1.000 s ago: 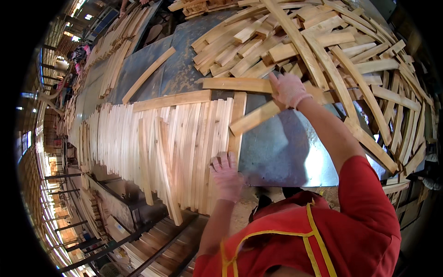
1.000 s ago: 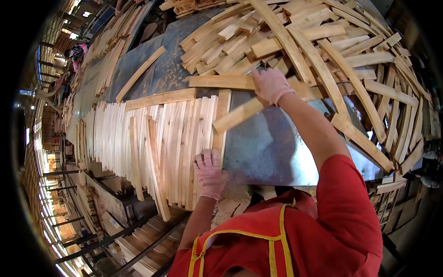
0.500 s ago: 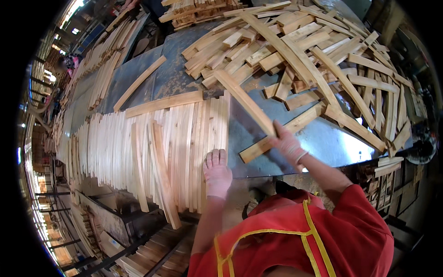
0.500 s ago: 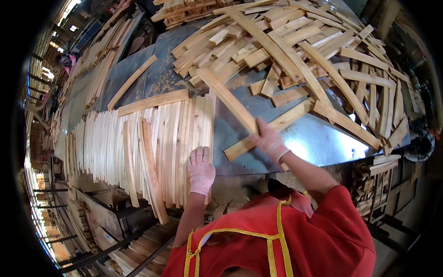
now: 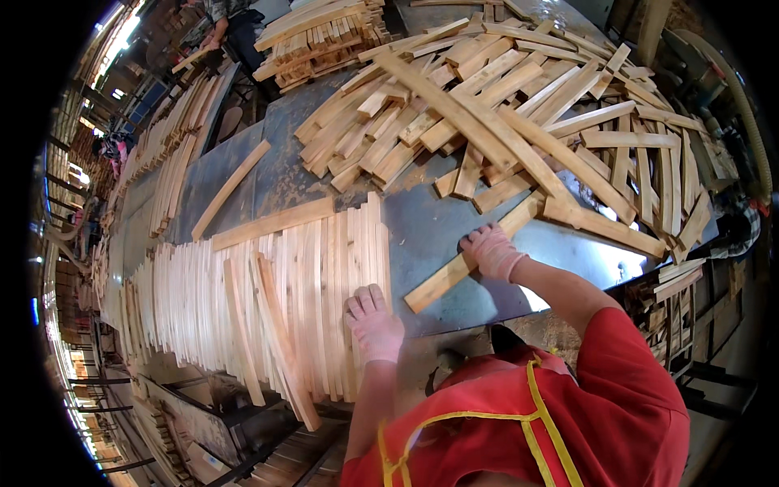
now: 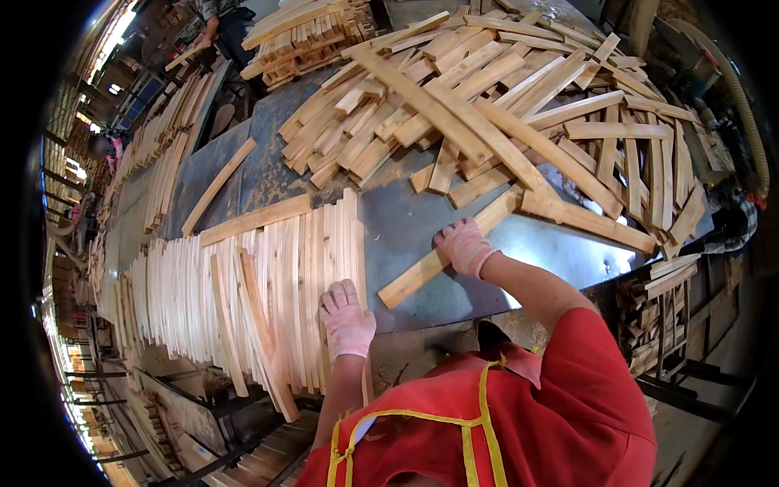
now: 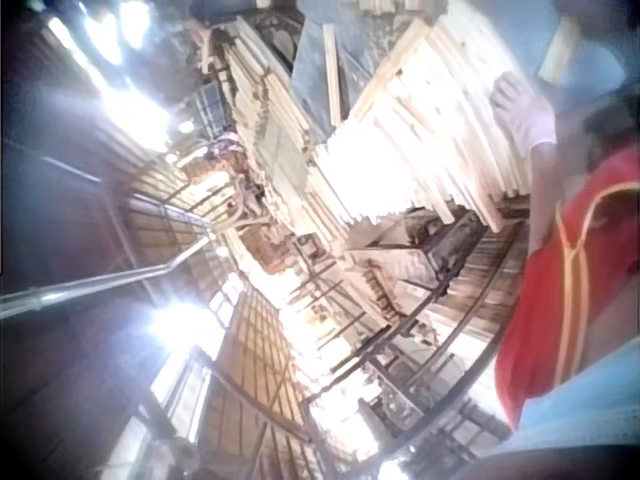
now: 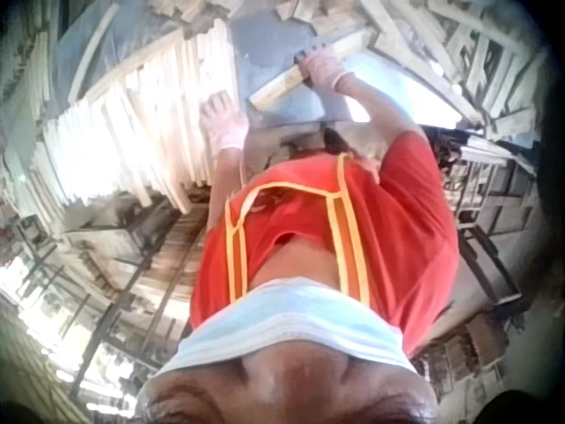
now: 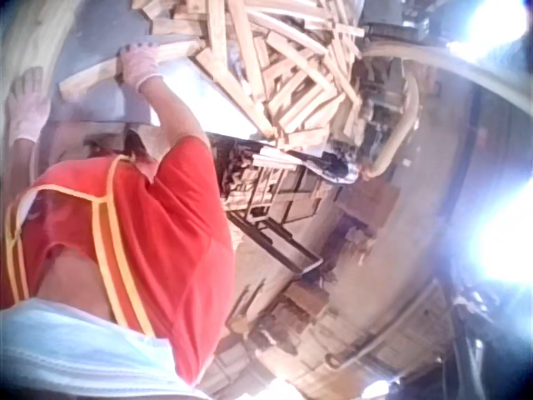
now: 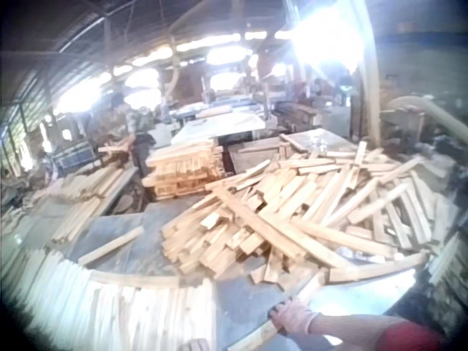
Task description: The person sorts wooden planks on a metal table in a workshop. They pick up planks from a disorganized pile, align them, and place them into a neat stack.
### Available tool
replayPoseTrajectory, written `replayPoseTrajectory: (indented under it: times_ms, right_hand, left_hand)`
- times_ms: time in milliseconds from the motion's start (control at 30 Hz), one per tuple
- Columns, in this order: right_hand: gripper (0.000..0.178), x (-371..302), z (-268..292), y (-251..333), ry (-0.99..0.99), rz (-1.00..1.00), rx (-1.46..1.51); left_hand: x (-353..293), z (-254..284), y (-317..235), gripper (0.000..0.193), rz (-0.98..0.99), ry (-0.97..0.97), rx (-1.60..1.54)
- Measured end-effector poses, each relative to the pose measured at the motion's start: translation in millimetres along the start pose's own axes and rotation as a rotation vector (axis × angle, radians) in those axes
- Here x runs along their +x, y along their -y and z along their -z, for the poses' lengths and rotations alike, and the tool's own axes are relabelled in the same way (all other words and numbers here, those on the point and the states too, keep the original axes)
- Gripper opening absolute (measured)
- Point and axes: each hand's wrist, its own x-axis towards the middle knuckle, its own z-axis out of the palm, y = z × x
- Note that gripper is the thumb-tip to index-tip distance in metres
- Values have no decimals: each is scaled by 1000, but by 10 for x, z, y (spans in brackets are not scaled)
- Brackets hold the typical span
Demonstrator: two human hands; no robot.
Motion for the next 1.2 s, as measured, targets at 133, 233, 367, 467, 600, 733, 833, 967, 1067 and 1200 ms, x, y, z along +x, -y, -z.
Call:
replayPoseTrajectory:
  times_ms: [133, 233, 367, 467, 600, 733, 833, 967, 1067, 1200]
  right_hand:
    - [59, -69, -85, 118, -255, 361, 217]
    - [73, 217, 412, -177, -531, 185, 260]
    - [97, 1020, 385, -520, -390, -282, 513]
    - [105, 1273, 573, -211, -264, -358, 622]
    - [101, 1506, 580, 45, -123, -399, 990]
    - [78, 1577, 501, -342, -631, -280, 1245]
    - [73, 972, 1070, -876, -337, -232, 1496]
    - [66, 389, 500, -887, -678, -156, 1514]
    - [62, -278, 508, -272, -380, -281, 1702]
    - [56, -748, -323, -43, -150, -440, 1847]
  left_hand:
    - [127, -6, -183, 85, -64, -111, 51]
    - [-101, -313, -447, 82, -240, -211, -78]
    - [-63, -92, -1266, 83, -321, -43, -116]
    - [38, -130, -1368, 85, -288, -46, -114]
    - [-32, -134, -1378, 80, -418, 49, -102]
    - [-524, 99, -1124, 76, -380, 209, -425]
    - [-1198, -37, -634, 73, -24, 583, -1236]
    - [-1453, 87, -76, 63, 128, 759, -1630]
    - [-1338, -116, -45, 59, 127, 506, -1211]
    - [-922, -11, -71, 63, -116, -179, -191]
